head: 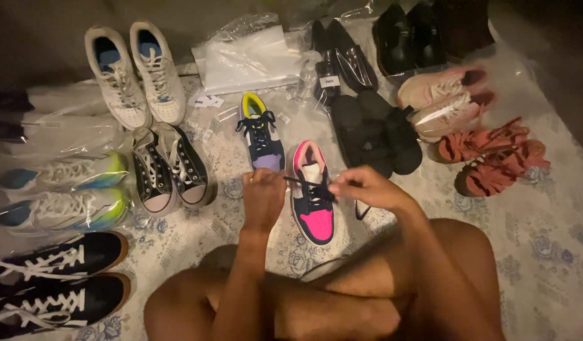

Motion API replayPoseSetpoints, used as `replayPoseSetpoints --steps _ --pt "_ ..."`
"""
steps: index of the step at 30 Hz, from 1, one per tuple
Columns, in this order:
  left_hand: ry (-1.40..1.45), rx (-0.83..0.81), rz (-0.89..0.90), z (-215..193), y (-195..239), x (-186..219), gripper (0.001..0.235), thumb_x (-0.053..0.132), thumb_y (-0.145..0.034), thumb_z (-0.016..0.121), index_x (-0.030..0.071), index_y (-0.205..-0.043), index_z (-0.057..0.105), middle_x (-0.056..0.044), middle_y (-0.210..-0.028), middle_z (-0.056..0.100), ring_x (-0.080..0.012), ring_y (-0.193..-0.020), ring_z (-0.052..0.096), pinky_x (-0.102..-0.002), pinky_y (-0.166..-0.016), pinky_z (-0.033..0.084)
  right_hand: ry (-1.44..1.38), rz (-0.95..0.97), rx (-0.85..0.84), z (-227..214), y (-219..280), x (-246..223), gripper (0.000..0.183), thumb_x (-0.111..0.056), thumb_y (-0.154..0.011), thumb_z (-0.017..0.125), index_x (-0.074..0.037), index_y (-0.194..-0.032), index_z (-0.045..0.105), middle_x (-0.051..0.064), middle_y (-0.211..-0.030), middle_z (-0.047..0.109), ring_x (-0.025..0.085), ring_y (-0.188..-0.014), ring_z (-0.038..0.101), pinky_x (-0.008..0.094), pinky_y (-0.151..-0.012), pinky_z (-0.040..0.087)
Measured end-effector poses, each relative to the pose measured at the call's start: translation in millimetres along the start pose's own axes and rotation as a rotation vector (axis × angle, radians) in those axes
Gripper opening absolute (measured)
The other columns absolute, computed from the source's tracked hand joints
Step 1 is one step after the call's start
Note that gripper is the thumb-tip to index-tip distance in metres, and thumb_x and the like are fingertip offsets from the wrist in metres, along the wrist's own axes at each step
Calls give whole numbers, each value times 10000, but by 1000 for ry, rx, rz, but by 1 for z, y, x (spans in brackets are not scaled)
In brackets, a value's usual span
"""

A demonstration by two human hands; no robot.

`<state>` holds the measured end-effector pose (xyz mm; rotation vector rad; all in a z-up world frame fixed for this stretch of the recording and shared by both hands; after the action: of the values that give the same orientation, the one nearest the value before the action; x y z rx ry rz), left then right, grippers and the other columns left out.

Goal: The person sits on a rug and laces a pink and navy sneaker. They thread the laces through the eyelets, pull them tight, and tie a knot. Other shoes and plastic bags are visible on the floor around them.

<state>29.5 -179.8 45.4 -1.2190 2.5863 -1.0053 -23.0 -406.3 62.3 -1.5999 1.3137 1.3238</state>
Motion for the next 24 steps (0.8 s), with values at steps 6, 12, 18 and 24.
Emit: replayPoseSetpoints --steps 6,12,18,24 --pt "-5 -62 -141 23 17 -24 55 173 -876 727 201 -907 762 40 -764 686 -205 -866 664 -419 -815 482 -13 81 -89 -19 44 12 148 -127 -936 725 -26 -869 810 41 -677 704 134 -635 543 321 -642 477" --pt "632 -143 -1004 40 46 -54 378 486 -897 644 115 -940 589 -145 -892 682 -420 -949 690 -519 -840 526 -49 83 -199 9 43 6 182 -134 -969 691 -8 -1026 810 44 -689 718 108 -642 548 290 -647 467" --pt "227 -134 -802 12 31 -65 249 271 -984 623 70 -842 661 -165 -815 664 -420 -871 695 -495 -758 545 8 139 -291 6 48 20 106 -80 -887 766 -32 -913 857 47 -675 750 107 -632 561 288 -622 468" --pt "196 -2 -698 -2 27 -49 164 183 -969 673 162 -903 822 -31 -838 717 -319 -803 709 -383 -733 573 -1 306 -421 3 59 43 184 -194 -882 824 -72 -1015 861 28 -737 780 89 -644 574 270 -637 504"
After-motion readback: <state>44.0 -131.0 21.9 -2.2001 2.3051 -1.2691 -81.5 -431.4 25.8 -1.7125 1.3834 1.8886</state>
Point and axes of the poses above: each hand's wrist, its own y-axis away from the middle knuckle, its own z-axis out of the palm, x = y × z, the point moved 5 cm from there along -y, towards the middle knuckle
